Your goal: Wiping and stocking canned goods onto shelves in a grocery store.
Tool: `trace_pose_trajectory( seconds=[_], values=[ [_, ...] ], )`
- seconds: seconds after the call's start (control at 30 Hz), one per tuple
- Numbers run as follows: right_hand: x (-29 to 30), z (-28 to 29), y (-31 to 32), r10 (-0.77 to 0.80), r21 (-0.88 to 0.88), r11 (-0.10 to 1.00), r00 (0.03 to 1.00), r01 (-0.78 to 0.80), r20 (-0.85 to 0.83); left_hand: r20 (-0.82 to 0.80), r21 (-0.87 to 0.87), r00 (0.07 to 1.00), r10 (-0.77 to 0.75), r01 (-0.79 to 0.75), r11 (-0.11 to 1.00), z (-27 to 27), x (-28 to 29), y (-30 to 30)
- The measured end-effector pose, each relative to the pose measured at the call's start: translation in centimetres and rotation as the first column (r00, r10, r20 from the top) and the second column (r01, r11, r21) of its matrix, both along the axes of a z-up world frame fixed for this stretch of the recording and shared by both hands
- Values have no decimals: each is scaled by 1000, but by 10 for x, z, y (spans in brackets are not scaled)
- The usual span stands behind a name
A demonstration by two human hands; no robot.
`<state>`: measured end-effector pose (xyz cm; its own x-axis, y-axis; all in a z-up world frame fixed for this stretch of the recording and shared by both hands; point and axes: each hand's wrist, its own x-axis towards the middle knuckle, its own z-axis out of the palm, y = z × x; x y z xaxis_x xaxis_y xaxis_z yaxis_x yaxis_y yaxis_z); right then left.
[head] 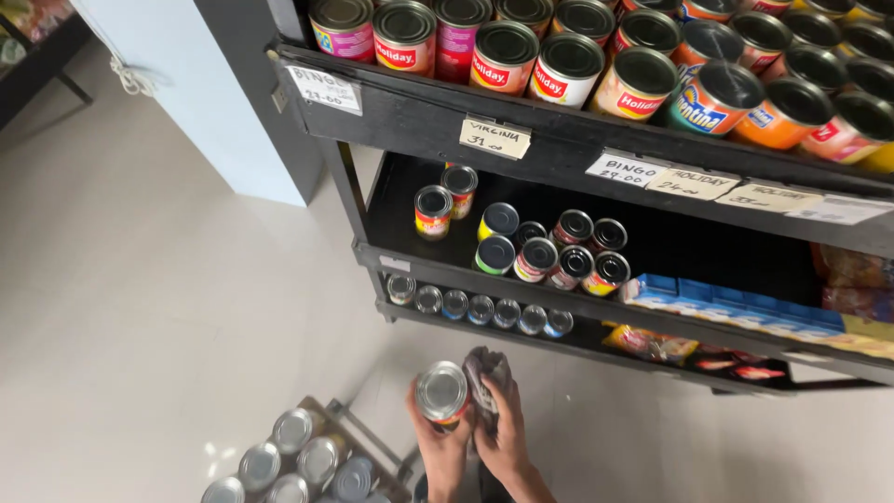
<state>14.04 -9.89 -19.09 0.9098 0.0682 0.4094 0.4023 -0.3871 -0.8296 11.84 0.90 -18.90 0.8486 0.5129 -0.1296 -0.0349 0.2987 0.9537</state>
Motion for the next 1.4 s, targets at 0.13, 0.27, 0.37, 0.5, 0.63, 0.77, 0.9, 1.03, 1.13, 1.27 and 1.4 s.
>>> trace_pose_trajectory(
  seconds=[0.13,0.27,0.37,0.5,0.63,0.77,0.9,1.03,1.13,1.27,1.4],
  values=[
    [31,5,-10,109,-30,993,993,-111,-51,84,161,996,19,-33,986,-69,26,6],
    [67,-2,-18,244,-116,960,965,-254,-94,109,156,994,-24,6,988,-89,57,5],
    [93,-17,-18,200,-159,965,978,-207,-55,139,202,990,-38,9,979,-80,91,8],
    [128,-16,-8,22,-154,988,1000,-24,-16,161,535,985,-67,-30,844,-52,143,20],
    [163,-5,4,-30,-139,989,996,42,87,206,523,974,-91,-31,852,-39,186,25],
    [189,3,10,-53,-134,988,983,77,175,392,558,916,-91,-158,815,-45,217,27],
    [201,10,4,-35,-159,986,988,59,151,424,479,902,-81,-147,865,-54,235,27],
    [202,0,-7,-82,-145,984,985,104,151,407,593,904,-129,-154,791,-40,242,28],
    [204,-2,-14,-197,-117,969,968,216,156,430,486,889,-160,-78,870,-32,255,30],
    [211,-4,-16,-189,-100,975,978,197,88,403,655,896,-189,-138,743,-30,270,36],
    [220,-17,-16,-104,-102,988,990,114,100,235,785,937,-259,-26,619,-29,273,42]
  ],
)
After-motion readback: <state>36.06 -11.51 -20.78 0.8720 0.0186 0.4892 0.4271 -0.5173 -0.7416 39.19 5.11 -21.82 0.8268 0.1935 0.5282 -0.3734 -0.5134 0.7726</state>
